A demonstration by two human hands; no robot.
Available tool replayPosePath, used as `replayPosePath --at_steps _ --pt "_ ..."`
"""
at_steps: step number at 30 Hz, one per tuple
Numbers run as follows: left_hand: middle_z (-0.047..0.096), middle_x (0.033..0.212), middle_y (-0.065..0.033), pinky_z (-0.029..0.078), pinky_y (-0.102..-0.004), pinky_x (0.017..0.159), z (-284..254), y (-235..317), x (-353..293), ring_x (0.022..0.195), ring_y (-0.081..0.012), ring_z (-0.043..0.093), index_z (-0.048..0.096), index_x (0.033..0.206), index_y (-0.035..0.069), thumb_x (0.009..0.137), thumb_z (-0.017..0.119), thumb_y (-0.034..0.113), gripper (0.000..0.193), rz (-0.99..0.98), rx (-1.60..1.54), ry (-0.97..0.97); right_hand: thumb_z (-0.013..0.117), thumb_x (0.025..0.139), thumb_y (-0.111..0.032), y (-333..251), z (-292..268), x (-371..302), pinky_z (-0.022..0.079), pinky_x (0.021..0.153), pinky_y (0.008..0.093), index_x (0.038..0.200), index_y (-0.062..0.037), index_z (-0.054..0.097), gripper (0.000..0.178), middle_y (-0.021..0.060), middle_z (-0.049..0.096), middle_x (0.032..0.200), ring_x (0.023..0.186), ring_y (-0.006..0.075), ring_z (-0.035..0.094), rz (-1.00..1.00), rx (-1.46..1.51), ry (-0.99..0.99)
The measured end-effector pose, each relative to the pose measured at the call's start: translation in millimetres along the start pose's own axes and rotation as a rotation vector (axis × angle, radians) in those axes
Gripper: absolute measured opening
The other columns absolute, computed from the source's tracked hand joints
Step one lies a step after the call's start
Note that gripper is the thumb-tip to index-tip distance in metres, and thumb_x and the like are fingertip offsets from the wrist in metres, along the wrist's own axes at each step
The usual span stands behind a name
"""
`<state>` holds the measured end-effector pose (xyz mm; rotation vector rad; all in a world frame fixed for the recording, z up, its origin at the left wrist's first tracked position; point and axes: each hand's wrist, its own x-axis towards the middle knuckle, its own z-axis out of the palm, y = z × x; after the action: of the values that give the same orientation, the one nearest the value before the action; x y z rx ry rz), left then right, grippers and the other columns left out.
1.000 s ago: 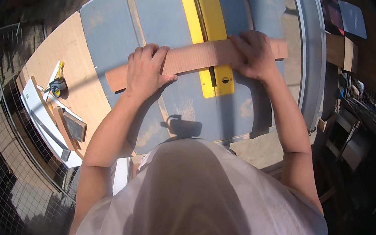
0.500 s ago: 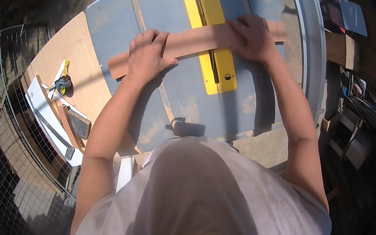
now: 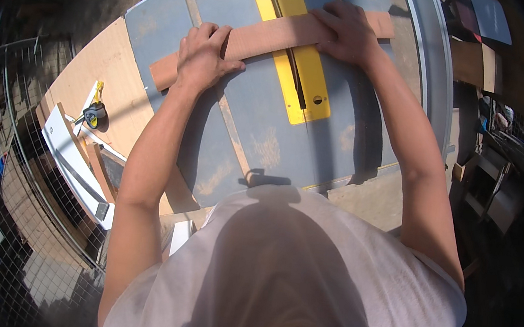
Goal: The person uses a table saw to cut a long, thin piece of wood with a serrated edge. They repeatedly feed the wood through the saw blade, flipping it over between passes to cut both sides.
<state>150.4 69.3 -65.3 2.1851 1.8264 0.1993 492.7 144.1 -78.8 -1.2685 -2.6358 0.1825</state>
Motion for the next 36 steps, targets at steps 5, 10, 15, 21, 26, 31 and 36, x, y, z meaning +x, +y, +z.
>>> replayPosePath --at_steps 5,10,15,21,26,31,36 --pt "0.064 0.126 -0.0044 0.046 -0.0411 0.102 -2 0 2 0.116 -0.0273 0.058 0.068 0.136 0.017 0.063 0.095 0.048 0.084 0.007 0.014 0.045 0.090 0.069 -0.033 6 3 6 0.037 0.115 0.0492 0.145 -0.0196 0.061 0.083 0.0140 0.058 0.140 0.133 0.0352 0.052 -0.021 0.013 0.029" --pt "0.066 0.126 -0.0048 0.048 -0.0415 0.099 5 0 2 0.114 -0.0285 0.059 0.068 0.135 0.017 0.062 0.095 0.049 0.084 0.026 0.020 0.078 0.090 0.070 -0.033 8 8 5 0.040 0.113 0.0496 0.146 -0.0209 0.060 0.082 0.0131 0.058 0.140 0.132 0.0354 0.054 -0.010 -0.042 0.042" --pt "0.066 0.127 -0.0058 0.049 -0.0431 0.100 8 -1 24 0.115 -0.0298 0.059 0.068 0.135 0.017 0.063 0.094 0.053 0.084 0.084 0.044 0.141 0.086 0.078 -0.040 15 2 11 0.042 0.112 0.0471 0.142 -0.0182 0.065 0.071 0.0120 0.065 0.137 0.127 0.0333 0.060 0.008 -0.168 0.085" --pt "0.069 0.129 -0.0132 0.049 -0.0409 0.105 -11 9 34 0.120 -0.0309 0.063 0.067 0.138 0.009 0.075 0.089 0.046 0.076 0.020 -0.058 -0.010 0.074 0.085 -0.046 11 -26 25 0.047 0.104 0.0488 0.128 -0.0124 0.071 0.054 0.0188 0.070 0.122 0.120 0.0390 0.062 -0.020 -0.072 0.018" --pt "0.073 0.125 -0.0132 0.048 -0.0327 0.101 -32 -3 33 0.113 -0.0214 0.066 0.068 0.136 -0.001 0.088 0.081 0.045 0.067 -0.139 -0.650 -0.420 0.075 0.084 -0.039 15 -80 42 0.043 0.110 0.0481 0.138 -0.0117 0.066 0.061 0.0176 0.067 0.125 0.124 0.0391 0.058 0.131 0.260 -0.484" --pt "0.074 0.100 -0.0081 0.049 -0.0307 0.080 -59 12 25 0.090 -0.0160 0.064 0.077 0.118 0.001 0.088 0.080 0.050 0.057 -0.243 -0.660 -0.528 0.077 0.087 -0.042 20 -84 36 0.045 0.110 0.0455 0.136 -0.0131 0.070 0.057 0.0147 0.070 0.127 0.121 0.0339 0.063 0.355 0.257 -0.553" --pt "0.075 0.107 -0.0113 0.050 -0.0315 0.089 -78 33 7 0.096 -0.0186 0.066 0.074 0.126 -0.002 0.088 0.080 0.049 0.064 -0.178 -0.646 -0.618 0.070 0.097 -0.043 -15 -117 10 0.051 0.104 0.0416 0.126 -0.0109 0.077 0.044 0.0131 0.077 0.121 0.112 0.0295 0.071 0.275 0.284 -0.553"
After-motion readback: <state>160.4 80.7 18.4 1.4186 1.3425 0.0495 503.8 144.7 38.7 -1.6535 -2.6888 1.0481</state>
